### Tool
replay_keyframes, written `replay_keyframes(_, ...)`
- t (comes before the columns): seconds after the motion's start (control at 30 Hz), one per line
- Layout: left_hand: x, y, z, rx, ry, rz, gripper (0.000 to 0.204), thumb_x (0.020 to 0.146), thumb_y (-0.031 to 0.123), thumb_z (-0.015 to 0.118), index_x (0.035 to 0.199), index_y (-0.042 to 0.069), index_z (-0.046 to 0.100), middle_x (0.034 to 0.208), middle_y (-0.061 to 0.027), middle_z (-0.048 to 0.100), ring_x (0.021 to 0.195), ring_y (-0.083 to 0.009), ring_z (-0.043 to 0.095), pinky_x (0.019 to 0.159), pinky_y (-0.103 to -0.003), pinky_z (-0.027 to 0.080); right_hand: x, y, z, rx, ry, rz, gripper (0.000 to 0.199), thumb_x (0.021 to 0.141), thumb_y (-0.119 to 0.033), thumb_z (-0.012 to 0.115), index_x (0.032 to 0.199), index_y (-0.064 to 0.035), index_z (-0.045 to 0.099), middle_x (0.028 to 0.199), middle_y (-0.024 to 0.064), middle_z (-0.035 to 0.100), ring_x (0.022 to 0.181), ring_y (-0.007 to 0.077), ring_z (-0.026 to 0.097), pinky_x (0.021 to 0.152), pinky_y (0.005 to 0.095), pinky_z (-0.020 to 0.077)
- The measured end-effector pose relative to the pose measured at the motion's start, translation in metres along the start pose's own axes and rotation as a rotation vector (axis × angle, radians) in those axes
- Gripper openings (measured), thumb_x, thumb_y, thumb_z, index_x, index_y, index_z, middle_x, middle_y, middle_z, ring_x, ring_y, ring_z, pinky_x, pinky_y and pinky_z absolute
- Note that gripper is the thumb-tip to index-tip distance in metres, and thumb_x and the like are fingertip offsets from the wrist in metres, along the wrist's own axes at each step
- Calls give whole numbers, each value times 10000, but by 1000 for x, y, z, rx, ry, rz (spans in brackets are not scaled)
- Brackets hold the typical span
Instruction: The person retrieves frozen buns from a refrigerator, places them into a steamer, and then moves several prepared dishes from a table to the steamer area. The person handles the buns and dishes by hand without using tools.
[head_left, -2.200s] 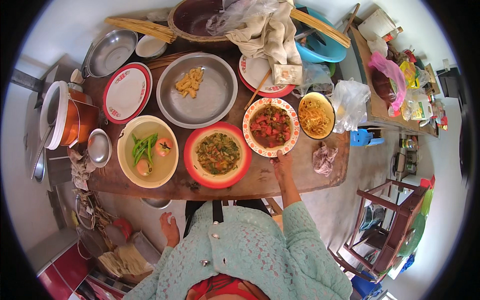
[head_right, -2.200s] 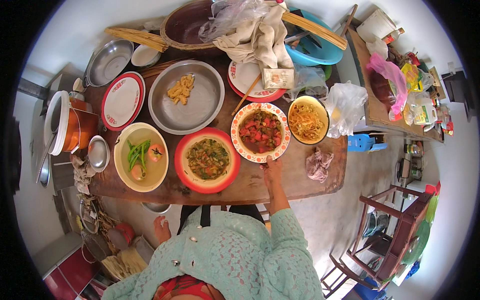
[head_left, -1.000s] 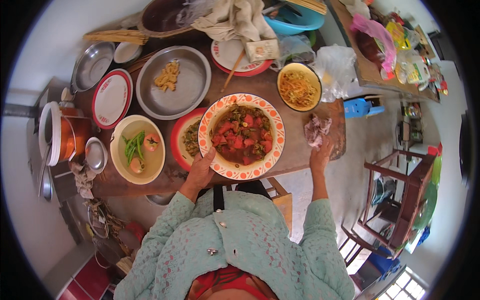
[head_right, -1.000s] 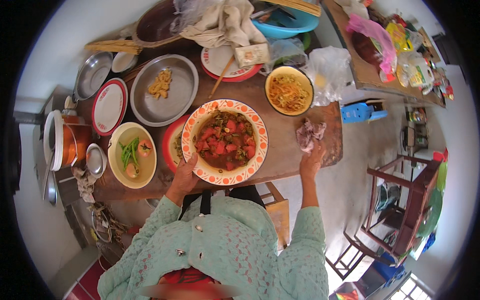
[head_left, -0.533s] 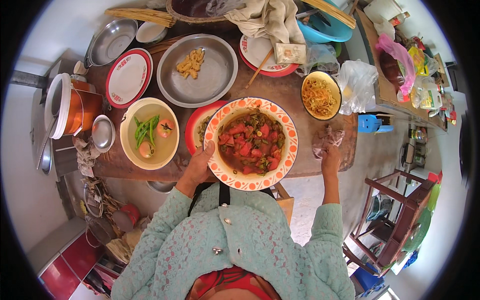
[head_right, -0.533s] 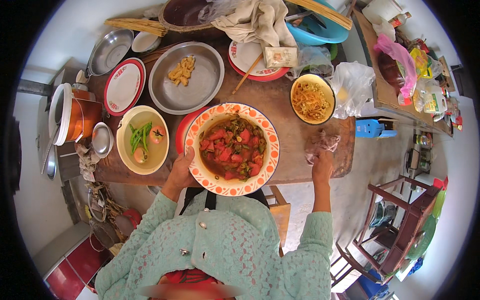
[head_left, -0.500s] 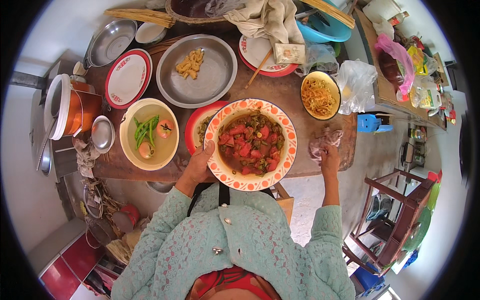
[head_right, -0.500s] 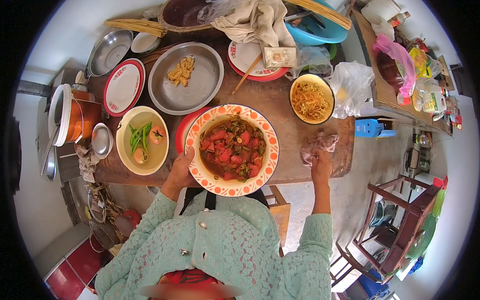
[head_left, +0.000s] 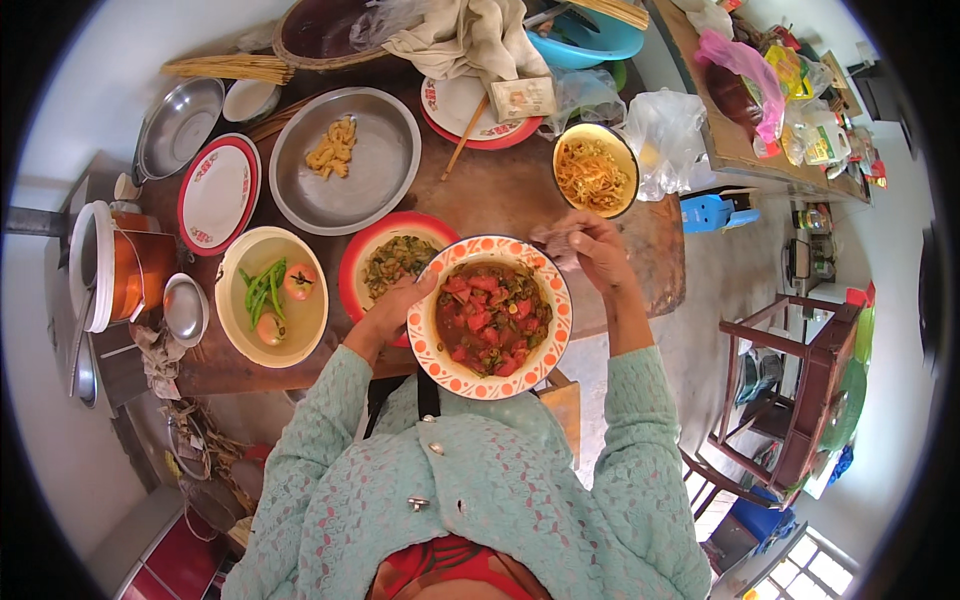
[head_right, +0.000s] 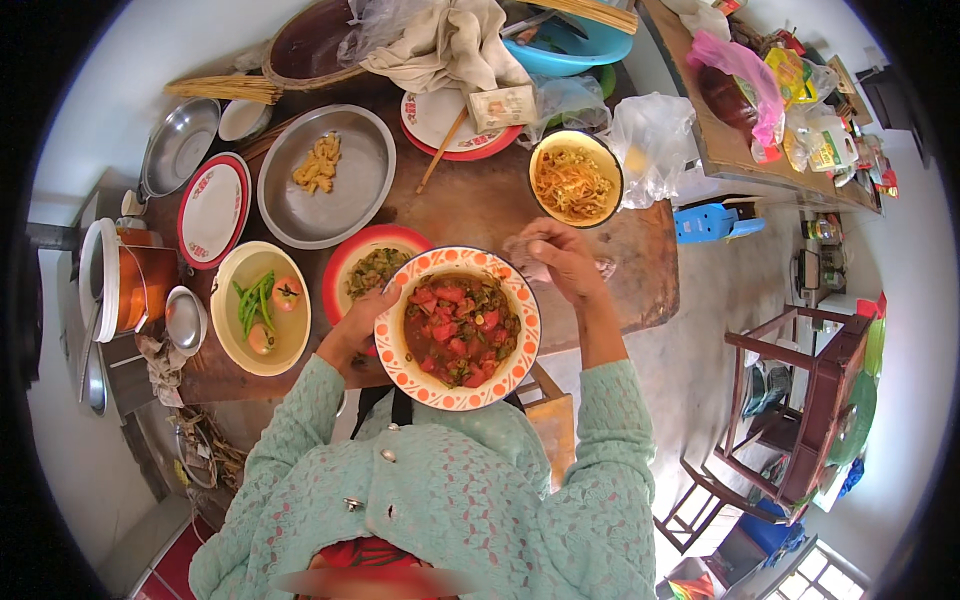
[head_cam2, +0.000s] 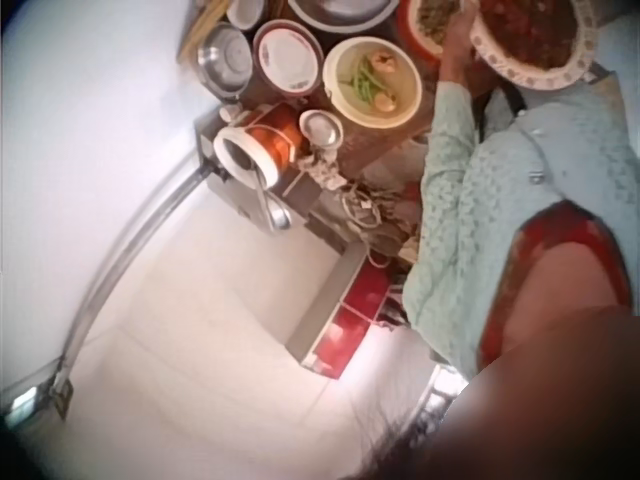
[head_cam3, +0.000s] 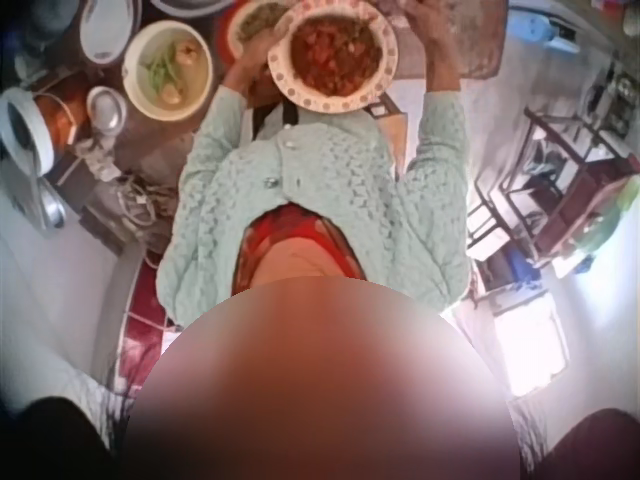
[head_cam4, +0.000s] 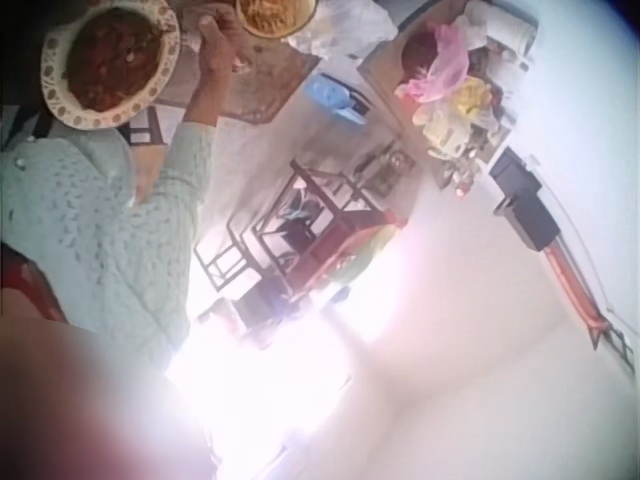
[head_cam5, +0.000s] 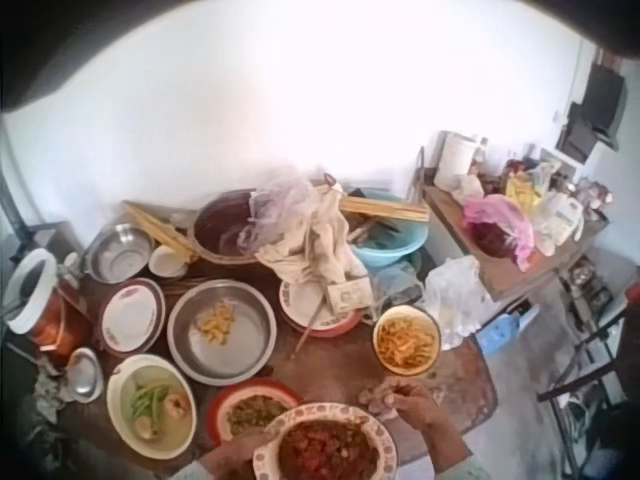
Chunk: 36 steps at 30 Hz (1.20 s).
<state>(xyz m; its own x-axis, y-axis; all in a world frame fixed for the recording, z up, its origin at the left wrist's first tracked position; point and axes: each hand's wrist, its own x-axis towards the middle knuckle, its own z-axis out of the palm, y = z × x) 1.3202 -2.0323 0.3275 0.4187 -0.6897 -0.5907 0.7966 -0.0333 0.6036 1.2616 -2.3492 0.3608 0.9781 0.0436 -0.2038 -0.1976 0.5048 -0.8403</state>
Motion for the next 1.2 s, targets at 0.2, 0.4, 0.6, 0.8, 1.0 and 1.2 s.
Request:
replay_keyframes(0.2, 10, 5, 12, 173, -98, -102, 519, 919, 410, 493, 1190, -32, 511, 1066, -103, 622, 885, -139, 621, 746, -279, 515, 20, 0, 26, -300, -193, 71, 166, 734, -80, 700, 879, -3, 671, 854, 11, 576, 791, 111, 557, 726, 231, 440)
replay_keyframes(0.4, 20, 0, 18, 243, -88, -100, 529, 876, 453, 552, 1020, -52, 617, 889, -84, 664, 733, -113, 627, 662, -248, 505, 26, 4, 43, -967, -371, -89, 252, 675, -181, 750, 904, -85, 711, 820, 12, 501, 850, 150, 488, 733, 280, 396)
replay_keyframes(0.6, 6, 9, 29, 169, -33, -93, 394, 776, 257, 657, 1004, -60, 609, 868, -82, 659, 678, -105, 612, 613, -239, 488, 23, 5, 43, -1095, -404, -232, 269, 687, -204, 740, 937, -109, 705, 818, 12, 477, 836, 174, 489, 735, 294, 403)
replay_keyframes(0.8, 23, -13, 0, 244, 13, -151, 420, 679, 232, 674, 966, -52, 562, 846, -85, 618, 685, -136, 597, 582, -247, 469, 27, 2, 43, -827, -331, -24, 194, 703, -84, 736, 881, -55, 664, 827, 20, 535, 792, 133, 536, 701, 262, 431)
replay_keyframes(1.0, 25, -9, 7, 268, -30, -219, 391, 675, 200, 656, 959, -47, 549, 837, -89, 603, 704, -156, 602, 610, -272, 483, 30, -2, 53, -603, -279, 21, 145, 706, -58, 734, 826, -36, 654, 800, 26, 557, 777, 124, 542, 684, 239, 430)
replay_keyframes(1.2, 19, 8, 35, 219, -86, -171, 426, 645, 181, 658, 994, -43, 558, 871, -93, 608, 714, -164, 597, 635, -273, 481, 29, 14, 79, -976, -558, -301, 133, 679, -103, 746, 775, -81, 656, 876, 30, 526, 813, 176, 533, 708, 278, 434)
